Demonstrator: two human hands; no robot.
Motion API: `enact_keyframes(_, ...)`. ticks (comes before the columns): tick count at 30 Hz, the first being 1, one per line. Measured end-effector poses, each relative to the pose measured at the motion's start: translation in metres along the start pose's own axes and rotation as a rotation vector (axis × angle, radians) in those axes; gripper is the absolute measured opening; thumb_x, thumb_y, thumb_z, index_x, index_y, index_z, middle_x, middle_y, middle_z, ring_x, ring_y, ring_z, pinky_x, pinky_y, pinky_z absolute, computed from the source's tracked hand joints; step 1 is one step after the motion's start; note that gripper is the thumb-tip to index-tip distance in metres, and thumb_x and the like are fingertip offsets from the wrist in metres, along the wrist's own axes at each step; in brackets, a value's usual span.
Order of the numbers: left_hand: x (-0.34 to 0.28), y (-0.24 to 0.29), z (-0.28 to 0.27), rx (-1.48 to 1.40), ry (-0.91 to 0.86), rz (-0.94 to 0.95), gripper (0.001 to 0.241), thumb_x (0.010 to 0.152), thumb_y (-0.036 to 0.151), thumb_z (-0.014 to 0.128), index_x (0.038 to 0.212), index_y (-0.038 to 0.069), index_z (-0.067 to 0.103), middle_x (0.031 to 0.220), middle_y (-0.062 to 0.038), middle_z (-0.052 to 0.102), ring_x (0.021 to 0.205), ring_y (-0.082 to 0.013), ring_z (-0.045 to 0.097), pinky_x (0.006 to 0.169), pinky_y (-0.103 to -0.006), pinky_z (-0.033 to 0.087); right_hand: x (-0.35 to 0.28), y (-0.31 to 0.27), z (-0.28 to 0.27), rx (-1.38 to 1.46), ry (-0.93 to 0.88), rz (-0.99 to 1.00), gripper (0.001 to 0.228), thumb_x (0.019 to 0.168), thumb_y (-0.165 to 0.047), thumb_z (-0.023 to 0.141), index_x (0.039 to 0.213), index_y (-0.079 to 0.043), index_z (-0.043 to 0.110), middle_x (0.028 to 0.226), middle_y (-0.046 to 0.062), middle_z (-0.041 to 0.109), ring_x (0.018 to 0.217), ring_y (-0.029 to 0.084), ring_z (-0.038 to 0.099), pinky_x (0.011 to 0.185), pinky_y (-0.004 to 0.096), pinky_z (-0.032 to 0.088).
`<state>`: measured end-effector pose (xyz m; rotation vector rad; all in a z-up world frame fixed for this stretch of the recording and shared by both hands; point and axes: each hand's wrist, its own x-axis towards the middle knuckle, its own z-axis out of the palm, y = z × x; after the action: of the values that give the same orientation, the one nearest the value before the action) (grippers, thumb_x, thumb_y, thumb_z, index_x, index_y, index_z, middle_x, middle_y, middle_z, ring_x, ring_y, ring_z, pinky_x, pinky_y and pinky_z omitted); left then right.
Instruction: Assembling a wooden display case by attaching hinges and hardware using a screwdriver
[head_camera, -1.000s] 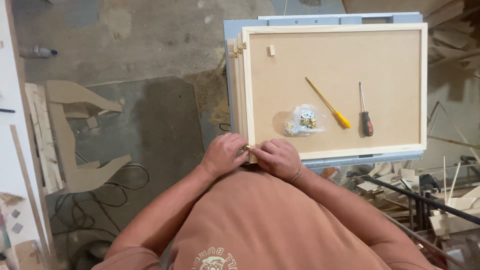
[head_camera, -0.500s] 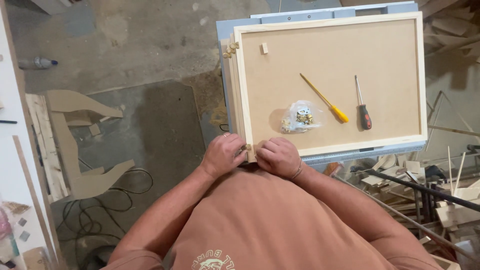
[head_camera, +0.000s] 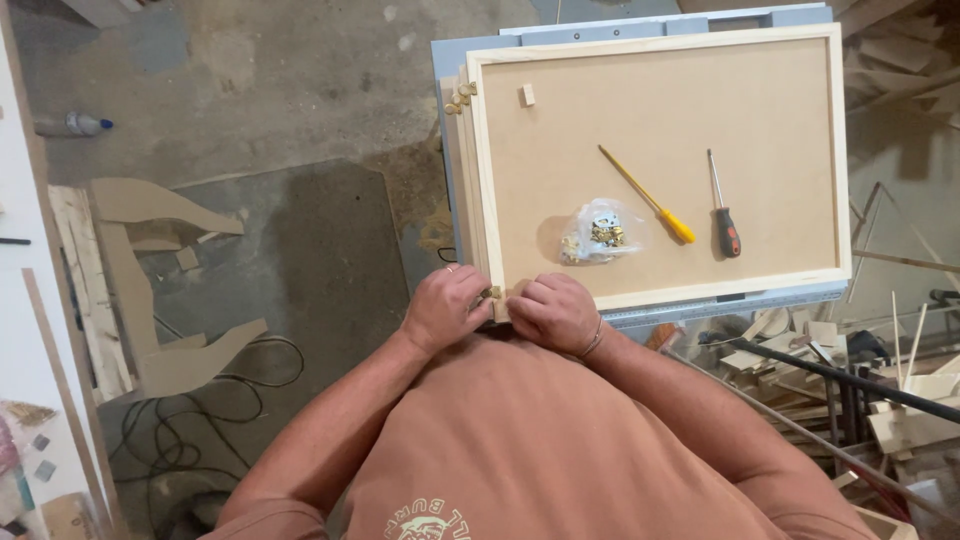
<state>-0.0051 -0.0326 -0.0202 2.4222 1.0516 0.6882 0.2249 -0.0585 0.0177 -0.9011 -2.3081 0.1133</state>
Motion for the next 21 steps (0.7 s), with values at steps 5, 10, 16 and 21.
enact_keyframes(5,0.0002,-0.0005,-0.0008,0.003,0.005,0.008,0.012,0.085,0.032,0.069,0.087,0.020,0.065,0.074,-0.002,0.057,0.073,-0.0246,0.066,0.066,-0.0382,0.054,-0.0001,-0.0006,0.0012,-0.020,-0.003,-0.006,0.011,0.091,-0.025,0.066,0.089,-0.016,0.072,0.069,0.005,0.052,0.060,0.024,0.057,0.057,0.036,0.050)
enact_keyframes(10,-0.0021,-0.0013,0.0022,0.022,0.002,0.003,0.016,0.087,0.036,0.066,0.089,0.021,0.064,0.076,-0.001,0.056,0.073,-0.0234,0.066,0.067,-0.0368,0.054,-0.0027,-0.0010,0.0063,-0.026,-0.006,0.005,0.014,0.092,-0.027,0.065,0.085,-0.016,0.072,0.068,0.004,0.051,0.059,0.024,0.056,0.056,0.036,0.050)
enact_keyframes(16,-0.0008,-0.0013,0.0005,0.042,0.015,0.027,0.016,0.088,0.035,0.066,0.084,0.020,0.061,0.074,-0.001,0.054,0.073,-0.0232,0.065,0.066,-0.0359,0.054,-0.0060,0.0013,0.0092,0.000,-0.012,0.006,0.016,0.092,-0.029,0.065,0.087,-0.016,0.071,0.069,0.004,0.052,0.060,0.024,0.057,0.057,0.037,0.050)
enact_keyframes(21,0.0020,0.0026,-0.0049,0.022,0.014,0.028,0.016,0.087,0.032,0.067,0.082,0.019,0.060,0.072,-0.003,0.054,0.073,-0.0246,0.066,0.066,-0.0367,0.054,-0.0066,0.0008,0.0099,-0.024,-0.024,0.012,0.013,0.089,-0.027,0.067,0.085,-0.015,0.071,0.068,0.004,0.052,0.060,0.024,0.057,0.057,0.037,0.050)
